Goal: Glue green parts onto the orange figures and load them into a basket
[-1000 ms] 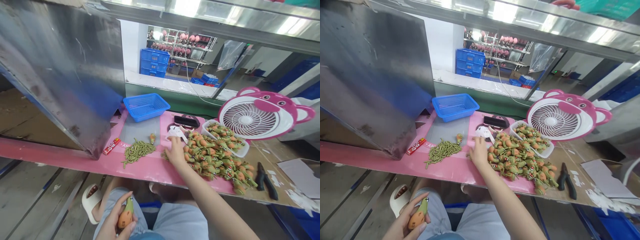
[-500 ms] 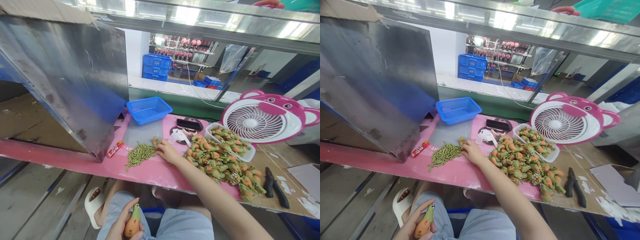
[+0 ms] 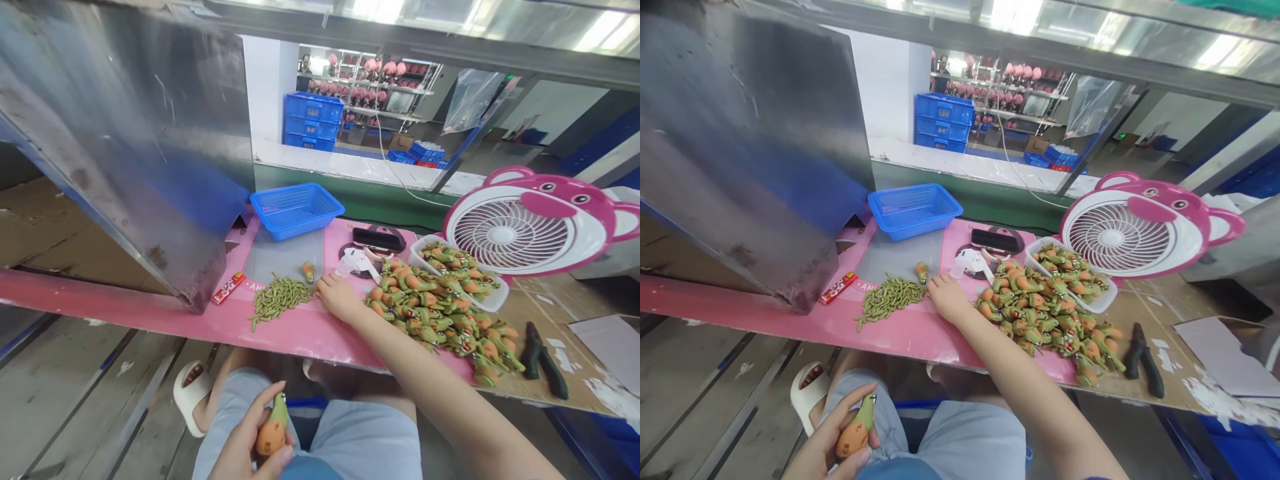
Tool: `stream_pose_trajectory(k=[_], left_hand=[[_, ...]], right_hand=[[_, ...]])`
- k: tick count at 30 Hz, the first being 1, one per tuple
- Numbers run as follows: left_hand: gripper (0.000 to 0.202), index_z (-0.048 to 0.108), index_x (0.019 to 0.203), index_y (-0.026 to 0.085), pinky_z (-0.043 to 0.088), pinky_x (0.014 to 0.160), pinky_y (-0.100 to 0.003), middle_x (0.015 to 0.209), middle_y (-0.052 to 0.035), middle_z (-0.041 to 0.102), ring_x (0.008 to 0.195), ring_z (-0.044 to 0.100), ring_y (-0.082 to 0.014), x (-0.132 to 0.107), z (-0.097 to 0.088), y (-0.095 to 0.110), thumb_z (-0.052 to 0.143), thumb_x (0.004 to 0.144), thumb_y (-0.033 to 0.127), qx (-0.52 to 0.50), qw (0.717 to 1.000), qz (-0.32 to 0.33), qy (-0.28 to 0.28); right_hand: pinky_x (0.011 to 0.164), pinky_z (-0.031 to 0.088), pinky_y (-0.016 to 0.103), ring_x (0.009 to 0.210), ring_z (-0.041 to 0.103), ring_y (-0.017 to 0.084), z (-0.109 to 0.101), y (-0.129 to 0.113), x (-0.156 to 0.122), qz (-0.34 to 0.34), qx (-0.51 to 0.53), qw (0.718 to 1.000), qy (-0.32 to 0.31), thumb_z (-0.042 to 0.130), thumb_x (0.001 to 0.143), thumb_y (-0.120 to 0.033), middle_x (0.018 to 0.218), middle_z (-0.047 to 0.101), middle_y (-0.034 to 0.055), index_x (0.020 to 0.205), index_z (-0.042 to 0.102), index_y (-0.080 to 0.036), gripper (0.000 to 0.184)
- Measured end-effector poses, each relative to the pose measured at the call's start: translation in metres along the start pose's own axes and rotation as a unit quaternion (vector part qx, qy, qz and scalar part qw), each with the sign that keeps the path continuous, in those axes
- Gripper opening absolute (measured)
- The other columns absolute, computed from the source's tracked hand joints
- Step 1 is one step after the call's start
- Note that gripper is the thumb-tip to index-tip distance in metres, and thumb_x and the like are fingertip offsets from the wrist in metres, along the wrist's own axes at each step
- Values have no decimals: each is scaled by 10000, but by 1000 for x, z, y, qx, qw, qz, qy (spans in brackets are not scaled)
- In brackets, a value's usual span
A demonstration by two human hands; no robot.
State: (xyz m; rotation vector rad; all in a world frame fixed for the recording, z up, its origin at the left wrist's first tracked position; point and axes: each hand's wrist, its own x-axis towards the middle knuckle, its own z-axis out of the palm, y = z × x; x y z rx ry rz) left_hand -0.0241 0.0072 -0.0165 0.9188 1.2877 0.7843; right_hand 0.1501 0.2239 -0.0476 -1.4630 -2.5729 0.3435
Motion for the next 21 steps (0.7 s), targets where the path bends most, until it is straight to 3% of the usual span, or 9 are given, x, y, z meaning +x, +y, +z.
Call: stream_pose_trajectory(k=[4, 8, 10, 12, 17, 21], left_hand=[[580, 319, 1274, 135, 396, 772, -282, 815, -35, 559, 751, 518, -155, -6, 1, 9, 484, 747, 314, 75, 997, 5, -17], [545, 371, 1265, 145, 404, 681, -243, 806, -26, 532, 697, 485, -139, -7, 1, 18, 465, 744, 274, 166, 985, 32, -42], [533, 398, 1245, 151, 401, 666, -230, 807, -20, 541, 703, 487, -140, -6, 4, 21, 469, 730, 267, 173, 983, 37, -48], [516, 426, 1219, 160, 397, 680, -229, 801, -14, 558, 724, 504, -149, -5, 7, 25, 479, 719, 272, 176, 982, 27, -65], [459, 490, 1144, 154, 379, 607, -220, 765, -3, 576, 623, 487, -130, -3, 13, 31, 481, 694, 245, 202, 973, 8, -112], [337, 536, 1001, 136, 359, 580, -209, 698, 7, 533, 620, 467, -123, -2, 15, 33, 472, 678, 210, 192, 971, -1, -145]], right_hand=[[754, 407, 368, 803, 526, 217, -13, -14, -17, 18, 51, 998, 22, 486, 815, -124, 804, 584, 131, 798, 546, -87, 73], [661, 440, 239, 712, 550, 123, -43, -51, -69, -31, 174, 984, 32, 460, 840, -178, 808, 607, 47, 843, 541, -148, 86], [599, 445, 187, 657, 553, 88, -57, -70, -97, -101, 332, 938, 3, 492, 827, -184, 769, 612, 30, 838, 562, -144, 81], [549, 443, 165, 607, 551, 75, -65, -83, -117, -106, 434, 893, -57, 547, 805, -208, 726, 620, 24, 820, 598, -137, 89], [573, 456, 167, 643, 589, 92, -57, -88, -130, -50, 537, 827, -161, 613, 752, -203, 719, 649, 34, 769, 647, -120, 91], [573, 459, 168, 635, 593, 96, -51, -85, -129, -12, 572, 793, -209, 614, 747, -231, 712, 647, 50, 768, 638, -96, 139]])
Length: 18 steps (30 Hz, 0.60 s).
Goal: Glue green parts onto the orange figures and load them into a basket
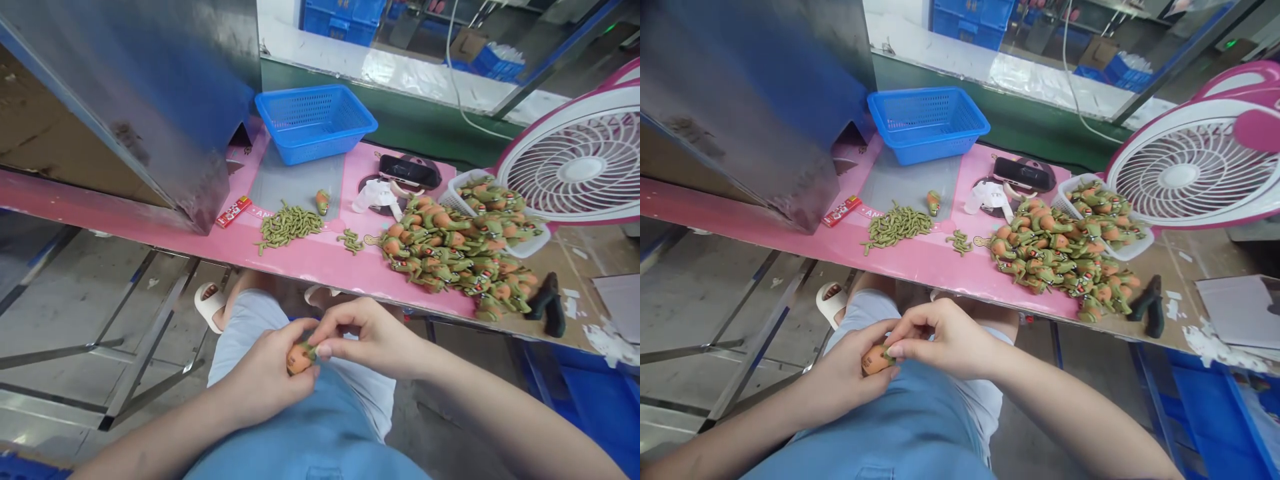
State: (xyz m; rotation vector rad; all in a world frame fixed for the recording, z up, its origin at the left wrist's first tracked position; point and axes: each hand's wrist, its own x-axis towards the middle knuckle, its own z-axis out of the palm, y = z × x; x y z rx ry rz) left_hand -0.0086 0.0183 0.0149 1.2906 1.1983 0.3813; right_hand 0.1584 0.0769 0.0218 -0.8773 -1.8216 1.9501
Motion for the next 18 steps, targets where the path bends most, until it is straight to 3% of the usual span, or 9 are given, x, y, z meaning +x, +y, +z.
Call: stream_pose_trajectory(k=[11, 18], left_hand=[[101, 442, 736, 133, 262, 482, -173, 625, 45, 342, 554, 294, -70, 5, 1, 2, 461, 638, 141, -67, 995, -20, -69], [106, 403, 703, 142, 237, 426, -159, 546, 72, 316, 463, 289, -45, 9, 2, -1, 454, 610, 149, -145, 985, -34, -91]], right_hand=[[600, 475, 197, 660, 602, 111, 4, 2, 0, 30, 0, 999, -32, 588, 749, -208, 745, 653, 60, 777, 637, -98, 124], [548, 456, 174, 602, 581, 97, 10, 3, 1, 25, -30, 999, 5, 591, 738, -209, 679, 640, 44, 696, 611, -104, 115]])
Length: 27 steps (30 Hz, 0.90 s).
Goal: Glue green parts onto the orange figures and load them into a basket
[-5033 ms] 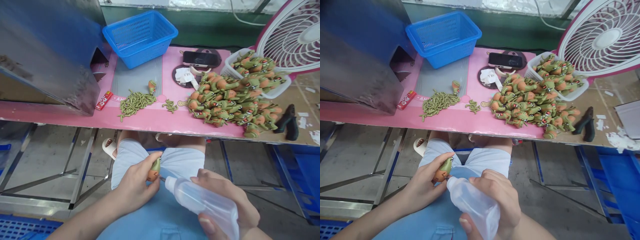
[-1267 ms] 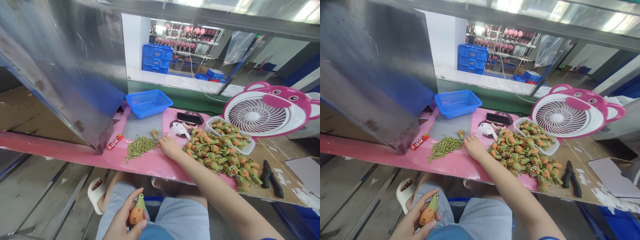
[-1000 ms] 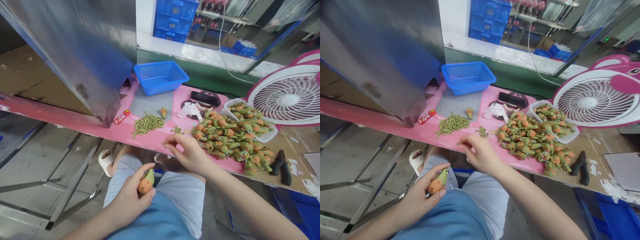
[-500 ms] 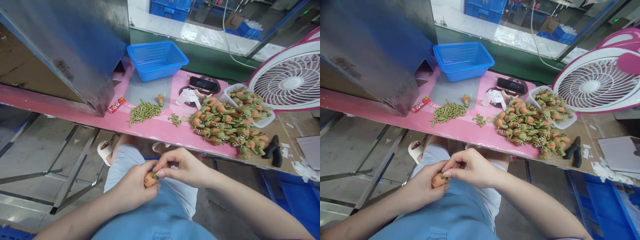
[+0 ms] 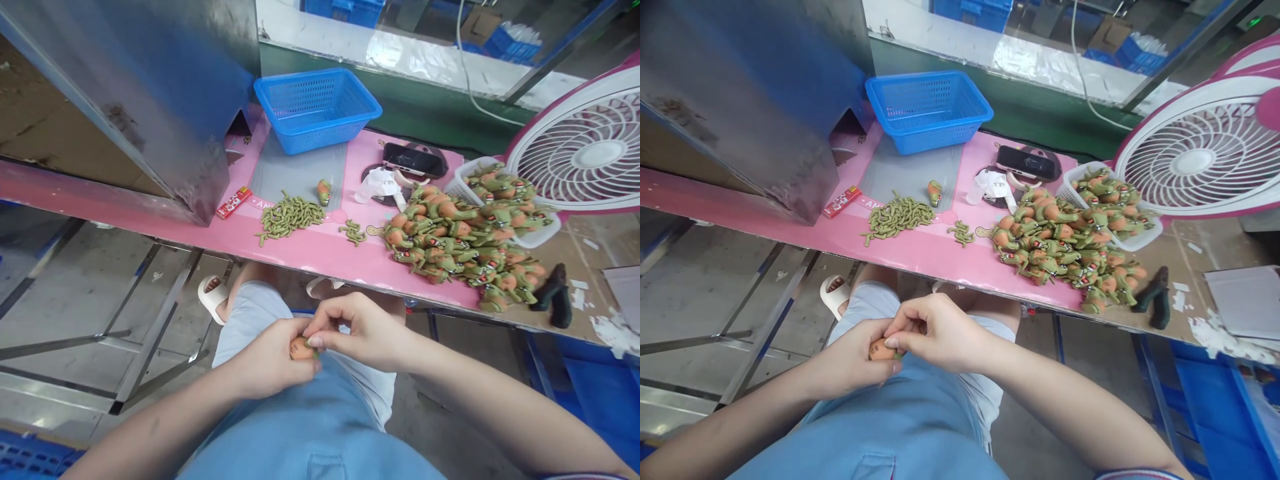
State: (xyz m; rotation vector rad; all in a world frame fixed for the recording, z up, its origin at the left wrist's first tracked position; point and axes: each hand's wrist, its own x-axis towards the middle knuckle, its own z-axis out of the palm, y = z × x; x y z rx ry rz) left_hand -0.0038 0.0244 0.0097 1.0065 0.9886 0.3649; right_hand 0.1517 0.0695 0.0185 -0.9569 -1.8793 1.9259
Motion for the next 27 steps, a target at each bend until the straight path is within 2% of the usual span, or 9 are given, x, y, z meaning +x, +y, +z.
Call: stream_pose_trajectory(k=[6, 15, 18, 21, 24, 26, 27], left_hand=[[138, 402, 725, 140, 247, 415, -152, 521, 80, 331, 445, 301, -38, 2, -1, -9, 476, 609, 143, -31, 999, -2, -7], [162, 423, 757, 124, 314, 420, -140, 506, 75, 421, 439, 391, -42, 4, -2, -8, 480, 605, 120, -55, 998, 1, -18], [325, 434, 924, 108, 369, 446, -163, 611, 63, 431, 465, 408, -44, 5, -2, -5, 496, 605, 112, -67, 998, 4, -6], [621, 298, 1215, 102, 364, 456, -172, 630, 65, 406, 492, 382, -56, 4, -2, 2, 485, 623, 107, -56, 998, 12, 12], [756, 130, 1342, 129, 301, 445, -148, 635, 65, 382, 499, 337, -50, 0, -2, 10, 487, 676, 125, -10, 999, 44, 26], [790, 65, 1378, 161, 289, 455, -148, 643, 64, 389, 494, 350, -50, -4, -3, 14, 490, 713, 136, 74, 994, 72, 42], [809, 28, 1391, 169, 300, 470, -155, 643, 63, 405, 494, 371, -55, -6, -3, 15, 487, 726, 134, 125, 987, 91, 50]], right_hand=[[530, 442, 179, 576, 562, 95, 3, 0, 2, 21, -2, 1000, 7, 585, 728, -209, 662, 627, 51, 695, 605, -94, 121], [528, 436, 188, 573, 550, 94, 4, 6, 3, 18, 10, 1000, 11, 580, 732, -231, 676, 621, 51, 709, 599, -95, 140], [562, 430, 188, 614, 553, 93, 2, 4, 3, -11, -6, 1000, 11, 577, 752, -207, 706, 626, 49, 725, 602, -94, 118], [583, 411, 187, 620, 526, 78, -1, -2, 0, -65, -58, 996, 19, 575, 770, -185, 731, 613, 28, 828, 617, -116, 100], [527, 372, 171, 556, 452, 58, -4, -3, -5, -125, -78, 984, 104, 574, 790, -231, 662, 527, -18, 982, 564, -151, 208], [508, 360, 166, 545, 433, 59, -5, 0, -8, -131, -72, 973, 173, 532, 823, -280, 626, 478, -29, 965, 511, -143, 199], [505, 358, 167, 548, 433, 61, -5, 3, -9, -125, -75, 971, 187, 506, 838, -304, 622, 473, -26, 913, 496, -138, 183]])
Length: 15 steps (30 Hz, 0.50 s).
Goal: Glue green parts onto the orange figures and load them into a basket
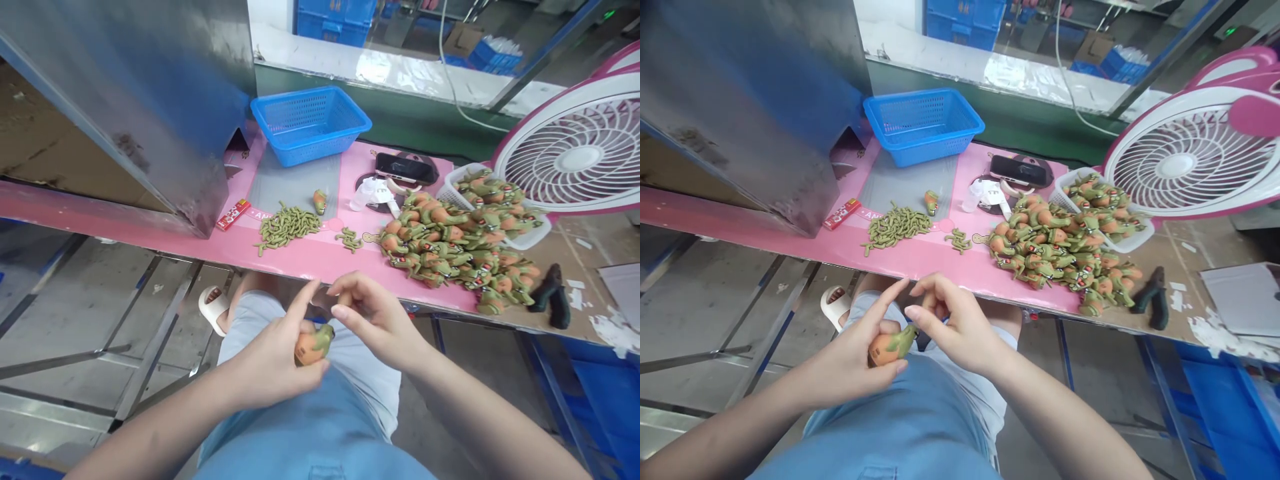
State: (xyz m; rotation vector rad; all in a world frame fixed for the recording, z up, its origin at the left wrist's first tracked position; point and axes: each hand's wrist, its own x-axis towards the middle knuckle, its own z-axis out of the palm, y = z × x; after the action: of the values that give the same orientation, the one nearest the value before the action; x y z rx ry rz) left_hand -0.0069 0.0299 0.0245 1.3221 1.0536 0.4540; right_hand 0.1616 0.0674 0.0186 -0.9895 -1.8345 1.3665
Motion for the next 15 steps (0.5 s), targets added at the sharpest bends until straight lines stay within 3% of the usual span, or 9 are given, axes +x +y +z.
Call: stream_pose_trajectory(k=[3, 6, 8, 10, 13, 15], left_hand=[[850, -41, 1404, 196, 348, 534, -177, 688, 43, 509, 540, 474, -81, -2, -2, 1, 480, 739, 102, 129, 988, 87, 7], [853, -59, 1394, 245, 384, 573, -183, 727, 36, 565, 595, 528, -102, -2, -3, -1, 510, 775, 104, 197, 968, 156, 7], [835, -54, 1380, 260, 410, 603, -188, 737, 31, 557, 626, 540, -109, -2, -3, -4, 546, 807, 173, 213, 957, 197, 12], [753, 49, 1343, 250, 435, 642, -198, 783, 6, 541, 671, 547, -114, -2, -4, -8, 575, 806, 287, 191, 948, 253, 33], [501, 321, 1085, 194, 437, 607, -203, 825, -34, 521, 685, 542, -126, -1, -7, -12, 557, 758, 492, 146, 941, 300, 64], [460, 384, 911, 164, 388, 514, -183, 748, -19, 512, 600, 500, -105, 1, -9, -10, 489, 749, 581, 151, 947, 280, 36]], right_hand=[[505, 332, 186, 552, 411, 73, 1, 5, -4, -5, -42, 997, -65, 428, 869, -398, 621, 473, -1, 738, 457, -135, 296], [517, 302, 212, 547, 372, 85, 1, 7, -5, -55, -83, 986, -131, 295, 905, -466, 609, 435, 10, 674, 399, -138, 414], [525, 295, 220, 551, 356, 91, 0, 8, -5, -111, -108, 980, -123, 224, 919, -480, 605, 410, 12, 670, 361, -144, 440], [516, 280, 220, 545, 332, 94, -2, 8, -4, -171, -131, 972, -93, 187, 923, -483, 592, 382, 8, 666, 332, -151, 444], [501, 259, 218, 532, 307, 95, -2, 8, -3, -234, -146, 959, -60, 177, 923, -490, 578, 363, -3, 686, 332, -156, 437], [495, 250, 219, 529, 306, 96, -1, 7, -2, -258, -153, 952, -51, 190, 919, -497, 572, 367, -9, 701, 345, -158, 432]])
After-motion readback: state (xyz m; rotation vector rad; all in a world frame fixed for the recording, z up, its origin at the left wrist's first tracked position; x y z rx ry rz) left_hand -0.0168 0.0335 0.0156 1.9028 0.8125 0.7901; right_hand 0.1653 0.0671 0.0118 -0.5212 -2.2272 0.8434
